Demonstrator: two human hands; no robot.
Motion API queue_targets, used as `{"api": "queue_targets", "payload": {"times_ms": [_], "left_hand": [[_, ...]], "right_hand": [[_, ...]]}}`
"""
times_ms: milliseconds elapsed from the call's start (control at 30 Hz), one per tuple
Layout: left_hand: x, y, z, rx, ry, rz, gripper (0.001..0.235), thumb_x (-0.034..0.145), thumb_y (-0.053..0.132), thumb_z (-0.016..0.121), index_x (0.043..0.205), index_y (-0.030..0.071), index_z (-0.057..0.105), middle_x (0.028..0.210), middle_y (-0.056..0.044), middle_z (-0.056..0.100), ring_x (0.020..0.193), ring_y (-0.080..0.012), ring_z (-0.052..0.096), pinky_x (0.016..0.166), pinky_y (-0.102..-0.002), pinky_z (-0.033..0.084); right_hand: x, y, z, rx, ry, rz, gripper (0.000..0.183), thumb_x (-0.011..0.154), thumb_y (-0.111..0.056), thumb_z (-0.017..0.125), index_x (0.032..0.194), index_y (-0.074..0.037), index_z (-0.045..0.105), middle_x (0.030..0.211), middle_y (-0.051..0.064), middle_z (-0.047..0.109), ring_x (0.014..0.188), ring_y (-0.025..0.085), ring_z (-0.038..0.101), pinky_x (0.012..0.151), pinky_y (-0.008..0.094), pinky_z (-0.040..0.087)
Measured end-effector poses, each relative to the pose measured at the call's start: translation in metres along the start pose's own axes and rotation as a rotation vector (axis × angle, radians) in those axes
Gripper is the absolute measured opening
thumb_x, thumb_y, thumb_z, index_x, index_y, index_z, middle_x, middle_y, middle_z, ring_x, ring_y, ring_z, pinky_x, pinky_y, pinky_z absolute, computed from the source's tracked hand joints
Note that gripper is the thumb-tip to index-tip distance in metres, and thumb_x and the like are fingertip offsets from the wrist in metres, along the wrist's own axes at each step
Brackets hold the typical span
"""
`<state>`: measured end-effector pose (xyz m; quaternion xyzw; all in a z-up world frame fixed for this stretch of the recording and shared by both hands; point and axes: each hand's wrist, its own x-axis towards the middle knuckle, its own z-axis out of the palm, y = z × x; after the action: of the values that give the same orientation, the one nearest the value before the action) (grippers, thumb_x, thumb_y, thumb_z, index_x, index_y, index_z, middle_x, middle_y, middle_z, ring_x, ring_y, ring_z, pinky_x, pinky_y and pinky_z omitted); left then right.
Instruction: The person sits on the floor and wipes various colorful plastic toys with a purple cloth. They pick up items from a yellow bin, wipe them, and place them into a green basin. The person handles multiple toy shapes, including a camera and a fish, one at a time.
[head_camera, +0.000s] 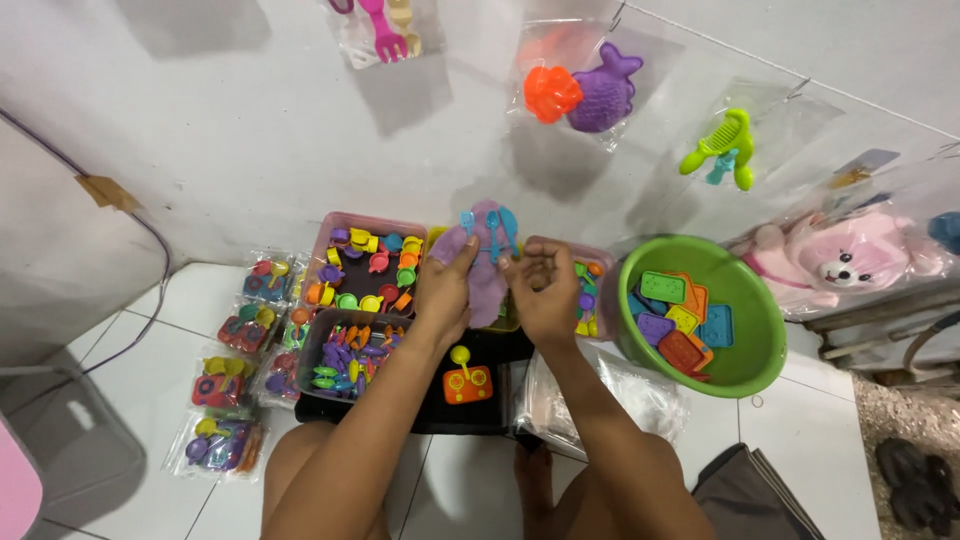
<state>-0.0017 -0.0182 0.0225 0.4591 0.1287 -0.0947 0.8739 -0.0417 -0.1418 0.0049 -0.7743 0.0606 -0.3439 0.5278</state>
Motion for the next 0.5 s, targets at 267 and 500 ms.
{"api": "queue_targets", "payload": {"times_ms": [267,500], "left_hand": [[0.001,-0.027,0.009,-0.012,-0.158,-0.002,0.022,0.097,0.022,0.070,0.088,0.003,0.068,0.067,-0.007,0.064,0.051,-0.0171,0.065,0.051,-0.029,0.055],[-0.009,0.017,0.012,0.037,-0.130,-0.132,0.039,0.092,0.033,0.075,0.104,-0.002,0.064,0.093,-0.016,0.067,0.084,-0.0235,0.066,0.075,-0.044,0.056]], "right_hand": [[-0.007,0.020,0.009,0.509,-0.121,0.340,0.043,0.087,0.003,0.076,0.121,0.004,0.050,0.082,0.015,0.070,0.066,0.017,0.069,0.054,0.025,0.060],[0.011,0.023,-0.006,0.408,-0.097,0.222,0.035,0.086,0.003,0.078,0.115,0.002,0.059,0.080,0.010,0.070,0.065,0.013,0.068,0.058,0.024,0.059]]}}
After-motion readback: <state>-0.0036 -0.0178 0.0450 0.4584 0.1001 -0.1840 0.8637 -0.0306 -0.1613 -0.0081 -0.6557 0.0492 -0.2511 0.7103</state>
